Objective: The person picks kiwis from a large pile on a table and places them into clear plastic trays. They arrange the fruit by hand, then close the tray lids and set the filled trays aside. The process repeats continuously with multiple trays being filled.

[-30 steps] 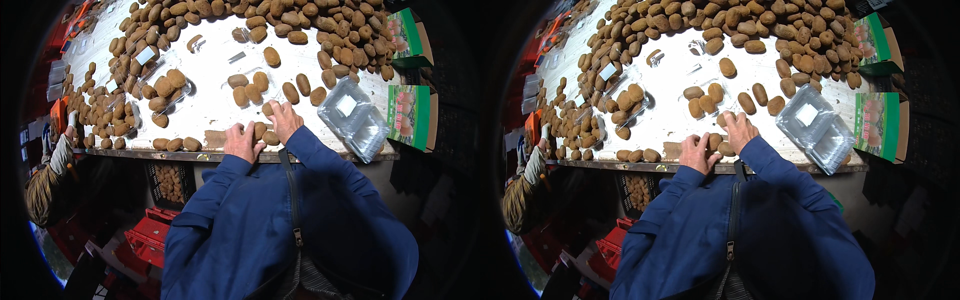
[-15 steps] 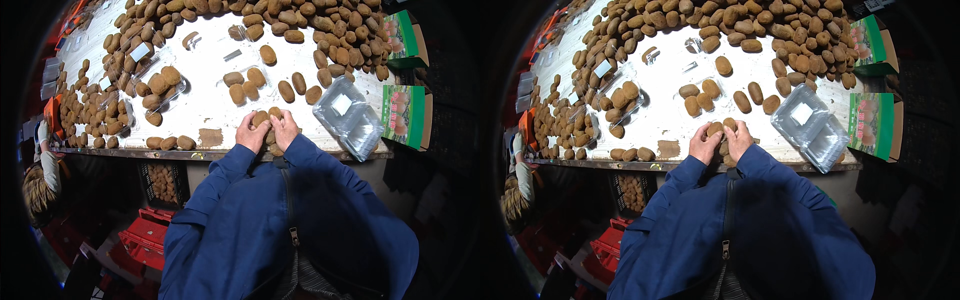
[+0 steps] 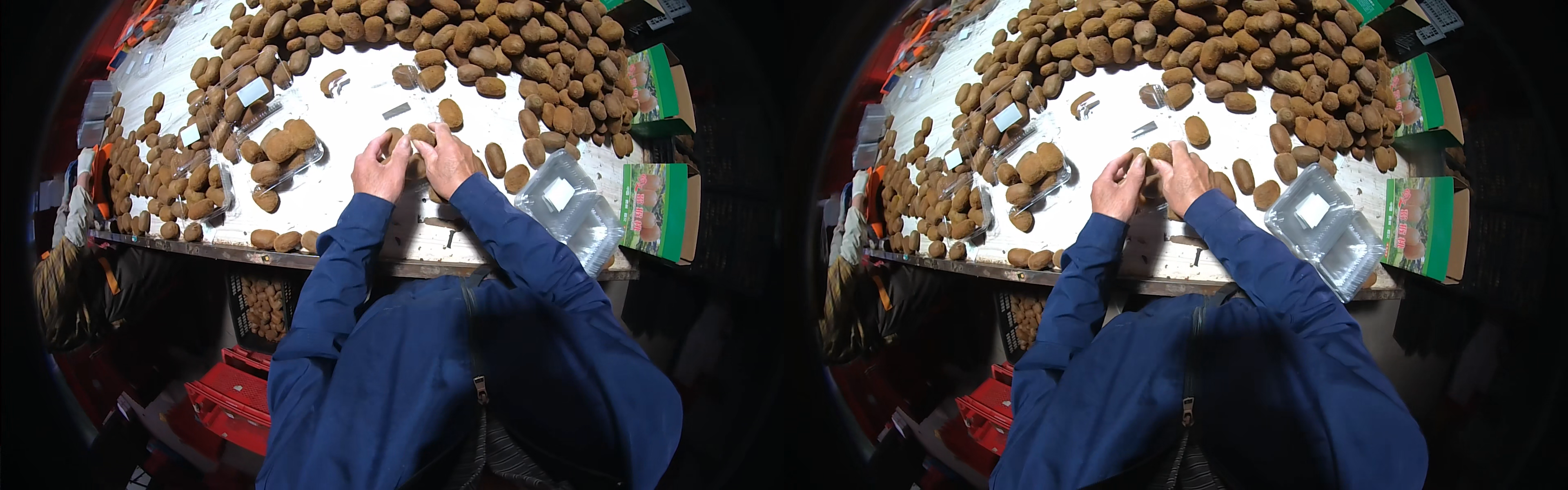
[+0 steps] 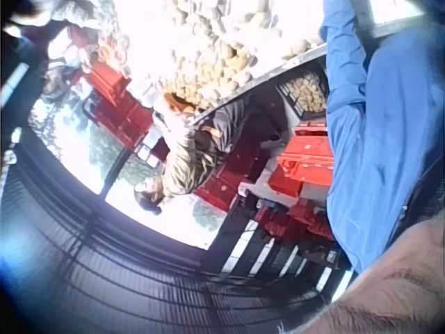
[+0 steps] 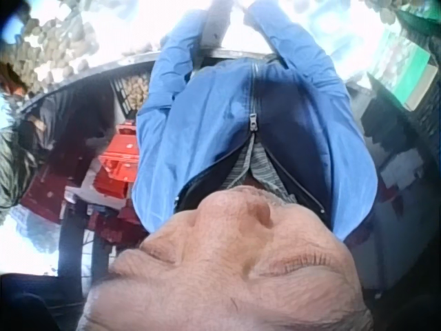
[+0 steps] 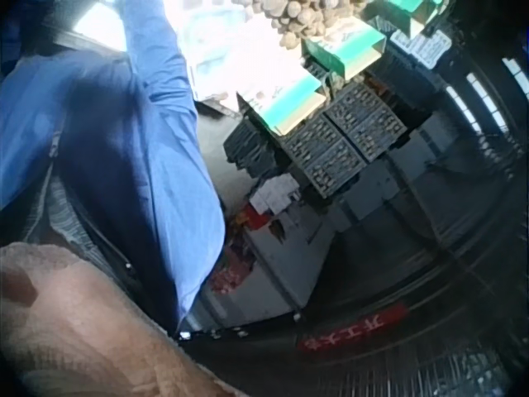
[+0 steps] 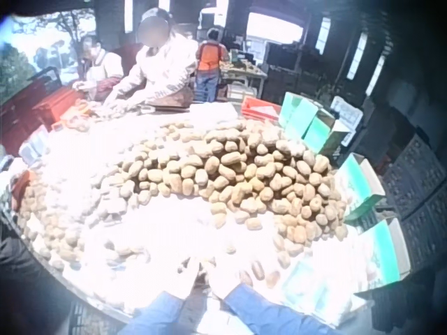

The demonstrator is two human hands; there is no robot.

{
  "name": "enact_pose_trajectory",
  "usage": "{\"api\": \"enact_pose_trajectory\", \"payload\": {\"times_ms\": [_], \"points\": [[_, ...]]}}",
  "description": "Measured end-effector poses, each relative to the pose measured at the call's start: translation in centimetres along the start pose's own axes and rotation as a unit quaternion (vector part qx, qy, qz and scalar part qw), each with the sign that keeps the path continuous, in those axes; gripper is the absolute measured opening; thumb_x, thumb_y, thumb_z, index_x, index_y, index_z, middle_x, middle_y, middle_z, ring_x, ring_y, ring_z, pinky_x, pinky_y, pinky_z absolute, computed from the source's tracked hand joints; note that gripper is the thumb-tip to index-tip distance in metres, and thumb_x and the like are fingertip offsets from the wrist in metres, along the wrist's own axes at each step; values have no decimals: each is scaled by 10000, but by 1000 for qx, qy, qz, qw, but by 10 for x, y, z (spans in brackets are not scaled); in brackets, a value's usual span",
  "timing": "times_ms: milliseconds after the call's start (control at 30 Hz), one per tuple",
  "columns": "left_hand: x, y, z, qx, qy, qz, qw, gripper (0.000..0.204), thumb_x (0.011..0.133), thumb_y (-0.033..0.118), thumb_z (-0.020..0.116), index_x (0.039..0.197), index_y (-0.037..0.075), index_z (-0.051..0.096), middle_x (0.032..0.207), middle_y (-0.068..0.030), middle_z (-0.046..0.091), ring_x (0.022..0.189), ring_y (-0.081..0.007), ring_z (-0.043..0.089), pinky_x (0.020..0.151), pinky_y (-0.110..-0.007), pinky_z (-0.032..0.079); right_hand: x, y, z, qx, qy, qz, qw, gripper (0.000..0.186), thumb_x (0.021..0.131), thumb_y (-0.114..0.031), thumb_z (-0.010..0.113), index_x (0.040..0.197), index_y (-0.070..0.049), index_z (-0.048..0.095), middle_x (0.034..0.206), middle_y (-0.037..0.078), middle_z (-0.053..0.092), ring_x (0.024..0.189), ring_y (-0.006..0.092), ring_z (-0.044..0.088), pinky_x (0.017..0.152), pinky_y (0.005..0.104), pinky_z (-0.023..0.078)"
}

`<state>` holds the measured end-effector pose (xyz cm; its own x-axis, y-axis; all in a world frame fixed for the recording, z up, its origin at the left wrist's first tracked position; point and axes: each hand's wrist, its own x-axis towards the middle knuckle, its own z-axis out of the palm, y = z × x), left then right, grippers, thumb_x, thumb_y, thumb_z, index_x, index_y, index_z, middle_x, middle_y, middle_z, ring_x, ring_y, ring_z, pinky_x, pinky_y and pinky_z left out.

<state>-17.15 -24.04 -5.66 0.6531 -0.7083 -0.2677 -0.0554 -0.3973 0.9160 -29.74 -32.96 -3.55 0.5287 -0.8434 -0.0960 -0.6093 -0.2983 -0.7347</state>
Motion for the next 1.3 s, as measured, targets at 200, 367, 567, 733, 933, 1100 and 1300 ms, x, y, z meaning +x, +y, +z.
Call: {"api": "enact_pose_trajectory", "payload": {"times_ms": [200, 367, 567, 733, 933, 1100, 1300], "points": [[-10, -10, -2, 122, 52, 87, 987, 626, 934, 362, 783, 1387, -35, 609, 1429, -359, 500, 1352, -476, 506, 1140, -482, 443, 10, 30, -10, -4, 23, 69, 997, 361, 1012, -313, 695, 1205, -10, 660, 984, 259, 748, 951, 477, 724, 837, 502, 586], [-58, 5, -3, 152, 111, 227, 955, 575, 925, 153, 778, 1426, -31, 565, 1463, -370, 452, 1351, -507, 485, 1141, -522, 430, 5, 19, -23, 263, 43, 158, 951, 290, 1090, -273, 611, 1132, 4, 684, 724, 50, 685, 526, 76, 575, 500, 261, 475], [-98, 15, 11, -194, -137, -37, 971, 492, 974, 189, 785, 1373, -17, 583, 1192, -145, 679, 913, -158, 691, 773, -309, 596, -14, -13, -4, 361, -4, 176, 916, 302, 1110, -302, 587, 1134, -11, 662, 764, 15, 650, 579, 52, 555, 527, 213, 470], [-99, 1, -10, -297, -108, -98, 944, 417, 1063, 172, 659, 1402, -38, 537, 1129, -112, 733, 658, -92, 658, 542, -221, 560, -37, -21, 5, 434, -19, 187, 881, 295, 1129, -260, 542, 1157, 9, 661, 823, 32, 652, 671, 67, 590, 594, 199, 507], [-129, -21, -62, -313, -38, -105, 943, 408, 1067, 181, 650, 1389, -47, 544, 1134, -148, 755, 753, -141, 719, 543, -235, 565, -26, 19, -11, -155, 149, -229, 949, 297, 921, -123, 765, 1187, -19, 683, 1021, 147, 675, 971, 326, 655, 838, 436, 534], [-177, -68, -132, -262, 103, -137, 950, 339, 1076, 186, 627, 1327, -35, 570, 1113, -157, 741, 845, -222, 773, 507, -235, 567, -23, 42, -10, -241, 3, -189, 952, 467, 954, -230, 767, 1385, -114, 630, 1140, 165, 613, 946, 361, 681, 804, 472, 564], [-224, -217, -214, -227, 355, -240, 875, 324, 1032, 291, 675, 1177, 2, 654, 979, -144, 748, 705, -223, 771, 417, -274, 569, -22, 41, -6, -261, 14, -214, 941, 426, 942, -203, 788, 1315, -58, 642, 1234, 221, 602, 1057, 386, 657, 882, 445, 553]]}}
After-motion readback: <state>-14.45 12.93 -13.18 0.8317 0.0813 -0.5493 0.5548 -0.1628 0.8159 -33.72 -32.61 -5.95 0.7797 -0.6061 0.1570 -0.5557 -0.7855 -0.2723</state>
